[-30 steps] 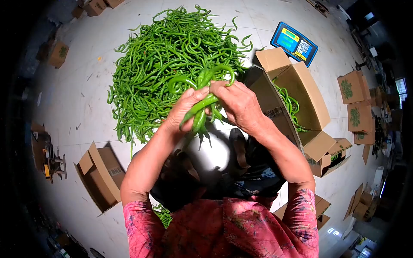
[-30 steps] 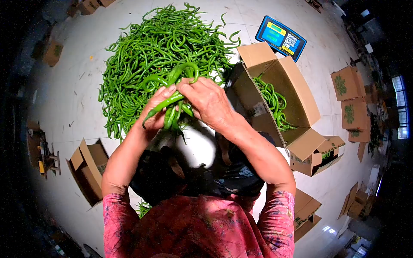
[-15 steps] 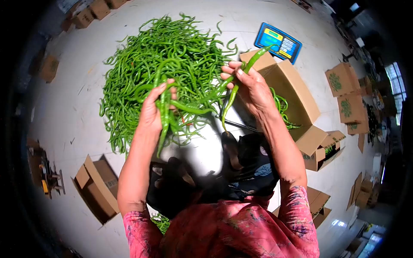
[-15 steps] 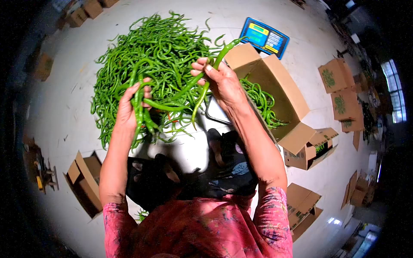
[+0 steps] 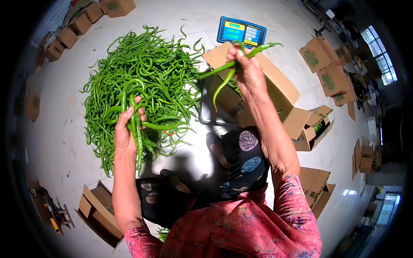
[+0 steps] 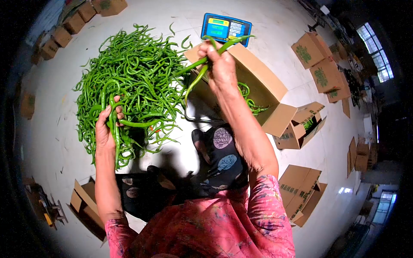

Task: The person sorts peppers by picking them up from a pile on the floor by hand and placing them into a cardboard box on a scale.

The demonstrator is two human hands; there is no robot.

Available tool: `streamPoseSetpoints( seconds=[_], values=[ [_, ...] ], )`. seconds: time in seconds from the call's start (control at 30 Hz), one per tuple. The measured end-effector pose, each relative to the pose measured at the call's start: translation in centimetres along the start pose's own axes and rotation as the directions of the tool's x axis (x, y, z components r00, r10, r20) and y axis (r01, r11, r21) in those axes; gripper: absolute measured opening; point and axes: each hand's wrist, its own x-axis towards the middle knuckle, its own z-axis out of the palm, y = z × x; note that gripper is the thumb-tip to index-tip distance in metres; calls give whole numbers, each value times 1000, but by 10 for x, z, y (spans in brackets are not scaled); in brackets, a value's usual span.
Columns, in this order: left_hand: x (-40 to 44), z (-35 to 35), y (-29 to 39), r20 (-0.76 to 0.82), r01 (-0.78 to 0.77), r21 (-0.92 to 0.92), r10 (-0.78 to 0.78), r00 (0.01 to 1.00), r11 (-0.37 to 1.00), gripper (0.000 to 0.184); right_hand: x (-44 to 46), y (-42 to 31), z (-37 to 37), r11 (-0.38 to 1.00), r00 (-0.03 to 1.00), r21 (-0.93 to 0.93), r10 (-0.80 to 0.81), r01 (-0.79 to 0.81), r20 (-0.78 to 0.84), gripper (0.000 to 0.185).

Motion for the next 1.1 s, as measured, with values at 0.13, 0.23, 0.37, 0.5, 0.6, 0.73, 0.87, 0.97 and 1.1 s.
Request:
streamPoseSetpoints(
  seconds=[0.13, 0.23, 0.37, 0.5, 0.6, 0.73, 0.87, 0.97, 1.1],
  values=[
    [6, 1, -6, -4, 9, 29, -9, 1000, 1000, 42, 12, -51, -42, 914, 940, -292, -325, 283, -106, 26],
    [10, 3, -11, -33, 34, 63, -31, 999, 997, 41, 7, -72, -82, 557, 822, -708, -566, 434, 59, 25],
    [13, 8, -18, -30, 64, 73, -62, 998, 995, 40, 12, -62, -151, -46, 947, -962, -169, 269, 273, 30],
    [7, 18, -19, -34, 60, 74, -58, 998, 995, 38, -6, -42, -178, -270, 915, -890, 273, 368, 296, 37],
    [2, 25, -20, 26, 51, 74, -53, 998, 996, 39, -30, -53, -105, 68, 883, -972, 407, 226, 234, 45],
    [2, 27, -24, 79, 61, 58, -65, 995, 996, 52, -61, -35, -22, 539, 795, -830, 436, 146, 423, 51],
    [-1, 39, -28, 96, 13, 31, -15, 995, 999, 50, -82, 15, 30, 687, 643, -725, 576, -47, 504, 67],
    [-6, 47, -34, 105, -26, 86, 17, 994, 996, 46, -98, 44, 60, 767, 581, -599, 602, -230, 548, 76],
    [-12, 60, -42, 27, -45, 371, 38, 999, 927, 39, -105, 56, 73, 802, 548, -425, 597, -419, 586, 77]
  ],
)
